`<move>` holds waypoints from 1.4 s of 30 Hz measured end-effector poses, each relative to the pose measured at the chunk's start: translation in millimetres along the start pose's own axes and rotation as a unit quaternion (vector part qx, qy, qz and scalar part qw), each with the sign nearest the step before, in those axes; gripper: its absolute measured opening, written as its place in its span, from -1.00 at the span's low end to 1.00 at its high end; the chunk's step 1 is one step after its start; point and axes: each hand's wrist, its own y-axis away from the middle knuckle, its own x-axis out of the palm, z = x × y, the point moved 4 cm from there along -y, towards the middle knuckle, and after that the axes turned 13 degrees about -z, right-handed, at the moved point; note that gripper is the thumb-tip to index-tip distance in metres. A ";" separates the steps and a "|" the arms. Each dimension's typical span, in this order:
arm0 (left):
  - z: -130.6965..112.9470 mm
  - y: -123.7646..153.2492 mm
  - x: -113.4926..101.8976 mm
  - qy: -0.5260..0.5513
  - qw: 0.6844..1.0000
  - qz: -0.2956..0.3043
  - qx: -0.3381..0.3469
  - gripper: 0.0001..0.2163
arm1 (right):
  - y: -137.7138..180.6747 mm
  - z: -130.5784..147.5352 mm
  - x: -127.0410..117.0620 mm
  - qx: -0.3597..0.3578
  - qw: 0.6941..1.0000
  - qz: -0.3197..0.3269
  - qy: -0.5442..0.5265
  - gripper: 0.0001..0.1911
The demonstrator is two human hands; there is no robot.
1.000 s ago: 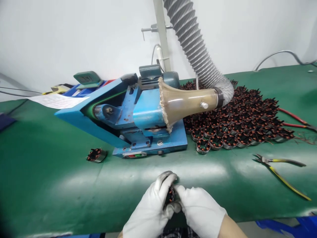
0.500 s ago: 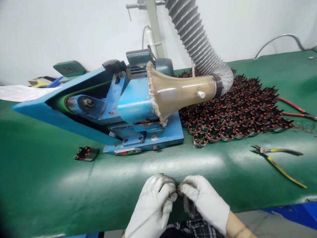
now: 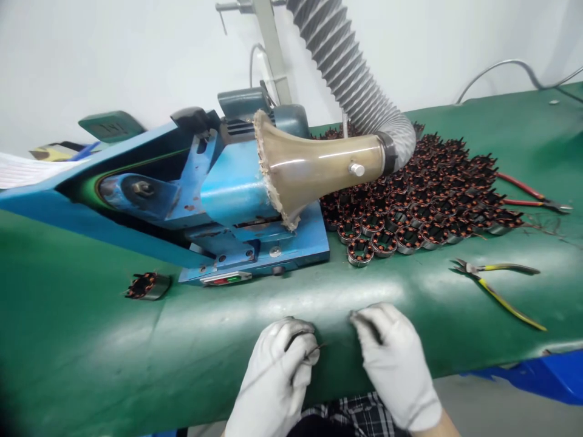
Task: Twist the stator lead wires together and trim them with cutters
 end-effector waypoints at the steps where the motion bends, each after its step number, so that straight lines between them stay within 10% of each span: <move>1: -0.2 -0.4 0.0 -0.001 1.000 0.005 -0.004 -0.77 | -3.5 -3.5 -6.1 0.007 1.000 -0.013 0.002 -0.89; 14: -1.3 0.0 0.3 -0.028 0.999 -0.003 0.034 -0.74 | 7.9 38.6 26.6 -0.317 0.927 0.188 0.070 -0.60; 20: 31.7 6.9 -4.9 -0.028 0.999 -0.006 -0.029 -0.28 | 11.6 21.9 34.4 -0.178 0.966 0.186 -0.032 -0.67; 24: 43.0 14.3 -0.3 -0.016 0.998 -0.046 0.028 -0.32 | 10.2 28.3 31.5 -0.190 0.968 0.159 -0.042 -0.59; 29: 38.6 18.6 5.2 0.132 0.981 -0.013 -0.140 -0.56 | 3.7 45.7 14.4 -0.196 0.974 0.097 -0.054 -0.64; 42: 11.6 19.2 -27.6 0.184 0.979 -0.014 -0.086 -0.66 | -3.8 44.3 9.4 0.185 0.944 0.221 -0.160 -0.79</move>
